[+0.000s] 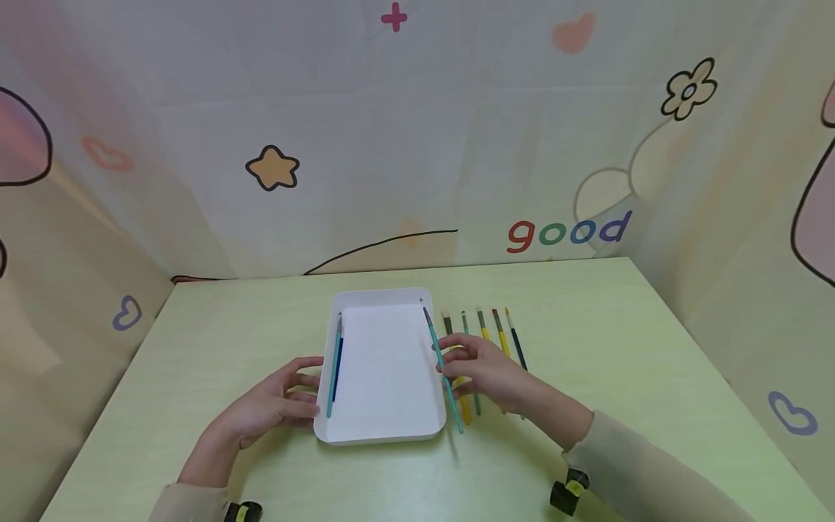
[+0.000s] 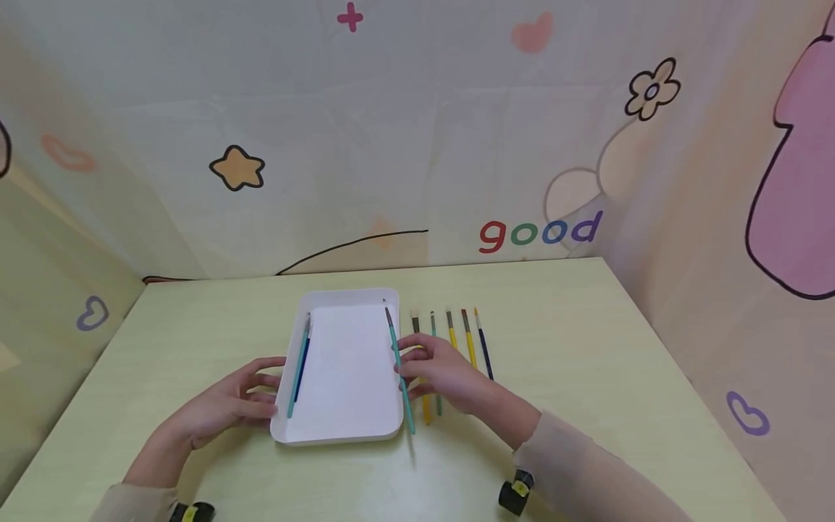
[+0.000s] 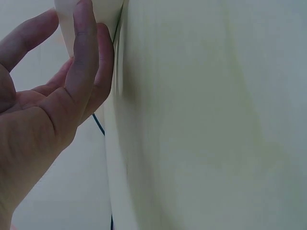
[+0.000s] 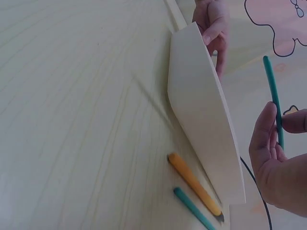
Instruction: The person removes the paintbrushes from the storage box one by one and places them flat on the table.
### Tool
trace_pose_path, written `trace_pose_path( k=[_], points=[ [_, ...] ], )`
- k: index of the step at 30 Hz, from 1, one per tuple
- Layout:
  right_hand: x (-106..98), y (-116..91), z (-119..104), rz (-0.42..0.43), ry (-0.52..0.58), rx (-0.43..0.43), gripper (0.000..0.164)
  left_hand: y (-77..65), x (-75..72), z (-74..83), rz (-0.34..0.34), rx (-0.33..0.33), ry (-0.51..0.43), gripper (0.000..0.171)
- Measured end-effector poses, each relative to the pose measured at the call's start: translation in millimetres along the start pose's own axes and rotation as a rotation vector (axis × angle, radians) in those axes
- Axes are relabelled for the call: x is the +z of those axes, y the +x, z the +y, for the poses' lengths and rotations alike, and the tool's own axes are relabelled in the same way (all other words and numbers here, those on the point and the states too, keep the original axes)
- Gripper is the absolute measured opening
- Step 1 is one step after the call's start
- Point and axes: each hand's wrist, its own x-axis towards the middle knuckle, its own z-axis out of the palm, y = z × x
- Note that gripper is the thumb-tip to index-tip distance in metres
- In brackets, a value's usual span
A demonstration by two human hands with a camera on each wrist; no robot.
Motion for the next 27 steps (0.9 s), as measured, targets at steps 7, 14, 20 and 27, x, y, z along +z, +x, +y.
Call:
trace_pose_path(
  k=[7,14,20,27],
  points=[
    [-23,-10,3,0.049,-0.048,0.006,0.049,0.0,0.7,0.3,-0.003,0.004,-0.001,0.083],
    [-46,-19,12,0.082,-0.051,0.038,0.049,0.5,0.3,-0.3,-0.008,0.011,-0.006,0.083],
    [-68,-25,18,0.109,-0.073,0.061,0.049,0.9,0.6,0.6,0.003,0.000,0.003,0.082],
    [-90,-30,24,0.131,-0.091,0.073,0.052,0.1,0.7,0.7,0.001,-0.001,0.006,0.082]
  ],
)
